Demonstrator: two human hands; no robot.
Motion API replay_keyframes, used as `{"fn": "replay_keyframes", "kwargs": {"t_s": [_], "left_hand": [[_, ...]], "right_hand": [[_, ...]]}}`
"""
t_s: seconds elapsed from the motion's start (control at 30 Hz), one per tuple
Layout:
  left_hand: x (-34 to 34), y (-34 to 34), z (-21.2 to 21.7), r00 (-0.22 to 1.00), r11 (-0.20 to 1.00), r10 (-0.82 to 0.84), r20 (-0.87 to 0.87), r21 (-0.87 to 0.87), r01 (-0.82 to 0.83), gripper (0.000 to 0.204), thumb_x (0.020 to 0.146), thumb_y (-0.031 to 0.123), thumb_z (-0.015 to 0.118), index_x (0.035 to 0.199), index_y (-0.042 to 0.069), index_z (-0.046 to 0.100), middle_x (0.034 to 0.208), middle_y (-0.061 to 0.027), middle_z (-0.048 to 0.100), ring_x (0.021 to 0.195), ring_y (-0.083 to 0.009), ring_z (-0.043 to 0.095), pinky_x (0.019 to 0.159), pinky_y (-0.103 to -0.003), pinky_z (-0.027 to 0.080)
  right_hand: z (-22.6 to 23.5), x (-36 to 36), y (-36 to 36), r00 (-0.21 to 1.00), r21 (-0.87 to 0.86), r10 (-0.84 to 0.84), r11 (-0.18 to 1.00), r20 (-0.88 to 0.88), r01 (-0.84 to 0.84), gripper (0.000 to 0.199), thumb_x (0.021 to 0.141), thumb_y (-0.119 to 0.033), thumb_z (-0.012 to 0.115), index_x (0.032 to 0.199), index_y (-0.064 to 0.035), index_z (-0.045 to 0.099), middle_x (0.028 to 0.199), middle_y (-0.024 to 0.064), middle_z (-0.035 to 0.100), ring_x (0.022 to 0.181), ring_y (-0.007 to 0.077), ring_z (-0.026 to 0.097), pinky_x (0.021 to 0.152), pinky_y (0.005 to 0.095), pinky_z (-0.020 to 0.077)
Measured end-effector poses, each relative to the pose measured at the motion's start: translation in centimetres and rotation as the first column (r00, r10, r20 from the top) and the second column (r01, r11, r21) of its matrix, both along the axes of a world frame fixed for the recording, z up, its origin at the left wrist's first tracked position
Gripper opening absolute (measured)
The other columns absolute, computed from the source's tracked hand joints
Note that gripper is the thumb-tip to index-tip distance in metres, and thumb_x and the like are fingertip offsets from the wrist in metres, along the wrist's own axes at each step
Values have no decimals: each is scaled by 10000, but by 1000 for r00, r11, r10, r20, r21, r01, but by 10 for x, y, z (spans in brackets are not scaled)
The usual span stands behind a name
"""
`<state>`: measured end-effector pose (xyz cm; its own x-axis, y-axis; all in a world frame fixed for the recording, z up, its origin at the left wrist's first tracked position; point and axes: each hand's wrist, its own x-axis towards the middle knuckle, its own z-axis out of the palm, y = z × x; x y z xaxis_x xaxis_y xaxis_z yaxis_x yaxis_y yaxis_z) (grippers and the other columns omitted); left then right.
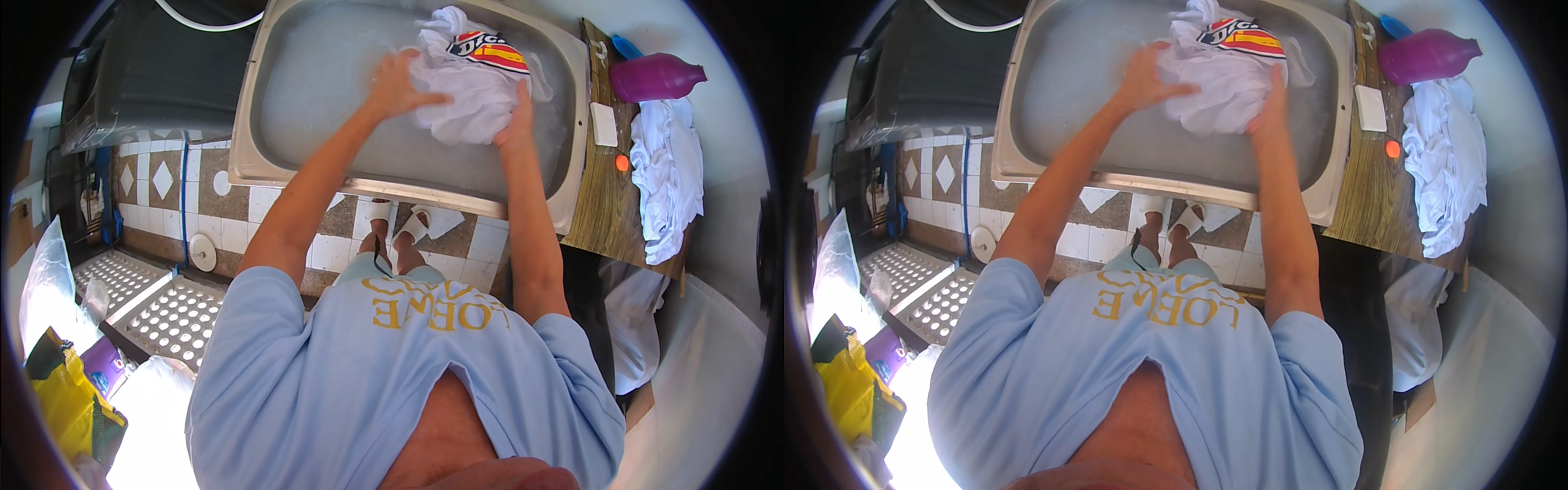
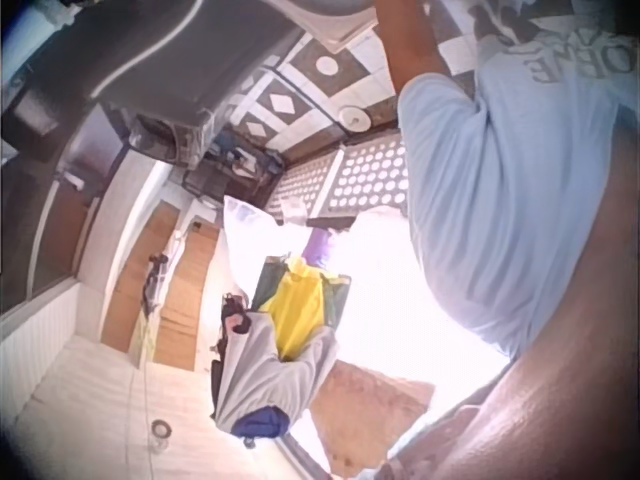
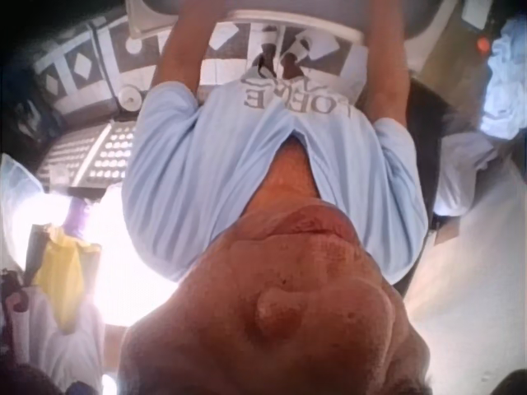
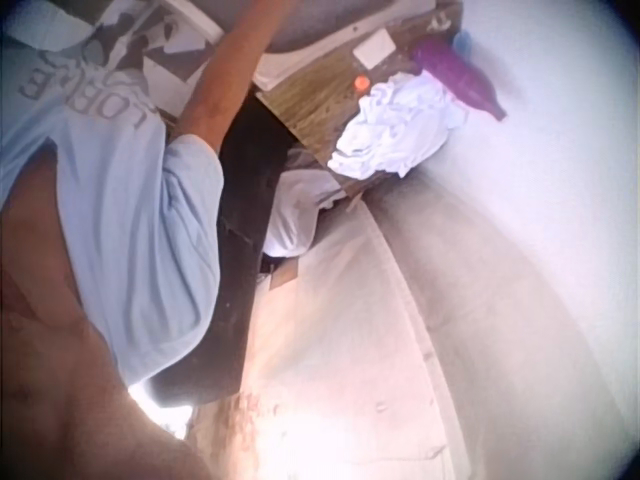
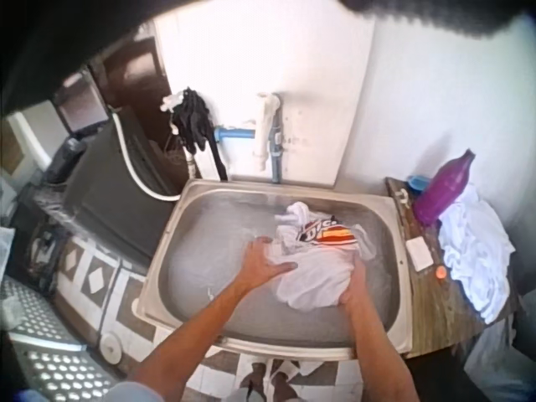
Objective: The person washes a white t-shirt by hand in a sink filled with soapy water, scrubbing the fabric against itself, rinsing it, and applying a liquid cleaning agent from a purple bottle to a specific spot before scrubbing it again.
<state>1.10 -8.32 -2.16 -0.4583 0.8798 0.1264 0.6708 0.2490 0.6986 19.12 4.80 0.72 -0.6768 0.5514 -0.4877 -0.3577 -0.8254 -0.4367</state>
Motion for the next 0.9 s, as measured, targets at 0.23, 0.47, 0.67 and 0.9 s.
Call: {"fn": "replay_keyframes", "kwargs": {"t_s": [0.23,0.47,0.67,0.9], "left_hand": [[25,41,-43,838,947,175,517,145,-287,645,611,332,737,1190,112,557,1155,-287,517,1032,-422,523,879,-451,432],[97,63,34,936,911,292,198,241,-335,431,621,311,728,995,116,643,1008,-161,618,931,-342,595,790,-416,474],[59,82,29,797,894,358,487,67,-443,318,648,332,698,862,97,676,819,-137,666,779,-346,627,699,-418,501],[86,73,29,959,952,150,241,227,-206,266,706,312,665,875,109,695,810,-123,674,757,-316,653,655,-356,500]], "right_hand": [[-25,-46,-23,993,23,-92,996,78,91,495,955,-446,360,1275,-87,475,1240,106,557,1143,289,530,982,444,419],[-37,-52,-16,983,-10,-170,985,71,171,430,937,-403,428,1220,-88,501,1164,92,588,1075,271,568,922,430,469],[-49,-58,-15,996,-30,-86,996,5,86,432,924,-400,462,1226,-93,489,1145,80,589,1050,262,581,890,398,491],[-57,-40,-10,996,88,-70,994,58,65,484,887,-437,526,1220,-87,496,1129,89,592,1009,237,597,872,378,504]]}}
